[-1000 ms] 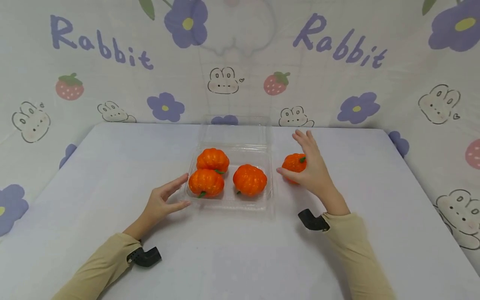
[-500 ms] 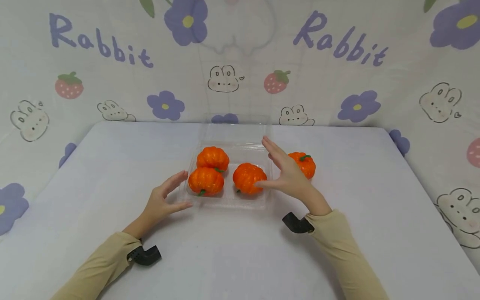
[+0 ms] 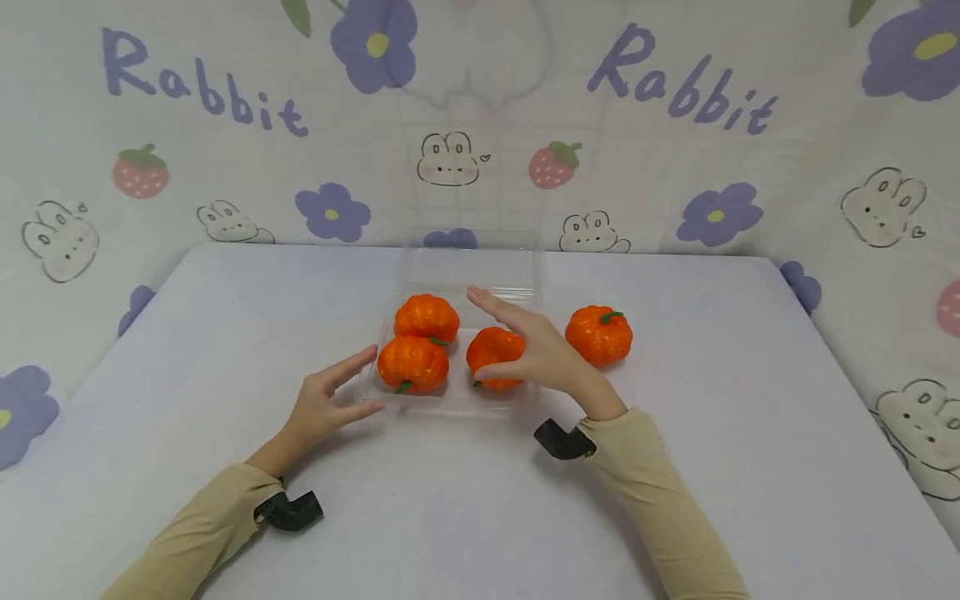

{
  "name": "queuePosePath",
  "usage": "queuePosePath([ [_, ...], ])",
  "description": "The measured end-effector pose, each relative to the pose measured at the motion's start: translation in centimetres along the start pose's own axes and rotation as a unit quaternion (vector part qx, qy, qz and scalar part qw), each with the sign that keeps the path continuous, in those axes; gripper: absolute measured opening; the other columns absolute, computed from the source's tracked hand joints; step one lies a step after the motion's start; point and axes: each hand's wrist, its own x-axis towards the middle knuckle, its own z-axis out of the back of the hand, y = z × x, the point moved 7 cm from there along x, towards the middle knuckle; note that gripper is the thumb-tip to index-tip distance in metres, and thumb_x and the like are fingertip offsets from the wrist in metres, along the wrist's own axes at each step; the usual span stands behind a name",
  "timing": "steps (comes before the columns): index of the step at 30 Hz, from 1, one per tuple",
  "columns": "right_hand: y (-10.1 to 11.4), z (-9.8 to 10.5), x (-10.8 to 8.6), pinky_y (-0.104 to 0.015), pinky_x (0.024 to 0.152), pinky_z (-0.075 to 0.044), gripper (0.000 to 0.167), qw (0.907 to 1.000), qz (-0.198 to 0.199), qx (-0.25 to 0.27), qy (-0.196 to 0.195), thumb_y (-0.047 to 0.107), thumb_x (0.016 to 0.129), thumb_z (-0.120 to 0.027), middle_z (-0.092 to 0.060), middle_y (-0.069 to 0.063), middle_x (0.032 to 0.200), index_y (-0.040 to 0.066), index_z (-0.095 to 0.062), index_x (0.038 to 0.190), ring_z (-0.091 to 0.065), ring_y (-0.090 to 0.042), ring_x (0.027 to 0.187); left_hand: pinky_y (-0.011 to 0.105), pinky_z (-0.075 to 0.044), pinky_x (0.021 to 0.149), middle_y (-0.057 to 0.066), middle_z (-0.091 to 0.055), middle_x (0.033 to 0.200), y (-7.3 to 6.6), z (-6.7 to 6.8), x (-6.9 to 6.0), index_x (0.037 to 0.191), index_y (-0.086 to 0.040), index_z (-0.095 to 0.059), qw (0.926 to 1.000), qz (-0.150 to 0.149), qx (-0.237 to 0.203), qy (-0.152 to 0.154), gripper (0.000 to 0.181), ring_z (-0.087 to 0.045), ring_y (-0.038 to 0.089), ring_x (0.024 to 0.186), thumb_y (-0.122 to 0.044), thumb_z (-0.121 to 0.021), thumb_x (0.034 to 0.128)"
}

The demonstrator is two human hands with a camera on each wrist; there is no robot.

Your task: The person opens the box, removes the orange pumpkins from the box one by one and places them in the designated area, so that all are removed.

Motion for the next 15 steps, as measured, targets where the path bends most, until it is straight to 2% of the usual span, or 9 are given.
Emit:
queuePosePath([
  [3,-0.9,-0.5,-0.1,-0.044,0.099,-0.029,0.080,0.9996,-0.014,0.021,0.014,-0.004,0.070,-0.073,-0.028,-0.016,0.142,-0.005,-0.029,0.137,-0.029,-0.027,0.127,0.041,-0.038,0.092,0.030,-0.051,0.114,-0.1,0.0,0.1,0.114,0.019,-0.049,1.0000,-0.008,-0.001,-0.002,0.063,-0.048,0.042,0.106,0.010,-0.078,0.0586],
  [9,-3.6,-1.5,-0.4,-0.035,0.101,-0.027,0.078,0.9950,-0.032,0.078,0.053,0.000,0.073,-0.073,-0.030,-0.005,0.142,0.005,-0.031,0.139,-0.032,-0.020,0.126,0.042,-0.038,0.092,0.032,-0.051,0.113,-0.2,0.0,0.1,0.112,0.019,-0.050,0.9998,-0.016,-0.002,-0.006,0.060,-0.048,0.043,0.105,0.010,-0.077,0.0592],
  [15,-4.5,-1.9,-0.5,-0.035,0.102,-0.026,0.075,0.9955,-0.025,0.068,0.061,0.004,0.073,-0.073,-0.034,-0.001,0.140,0.008,-0.036,0.138,-0.030,-0.016,0.127,0.044,-0.038,0.091,0.031,-0.052,0.113,-0.2,0.1,0.1,0.112,0.019,-0.050,0.9999,-0.015,0.002,-0.008,0.060,-0.049,0.043,0.105,0.010,-0.077,0.0592],
])
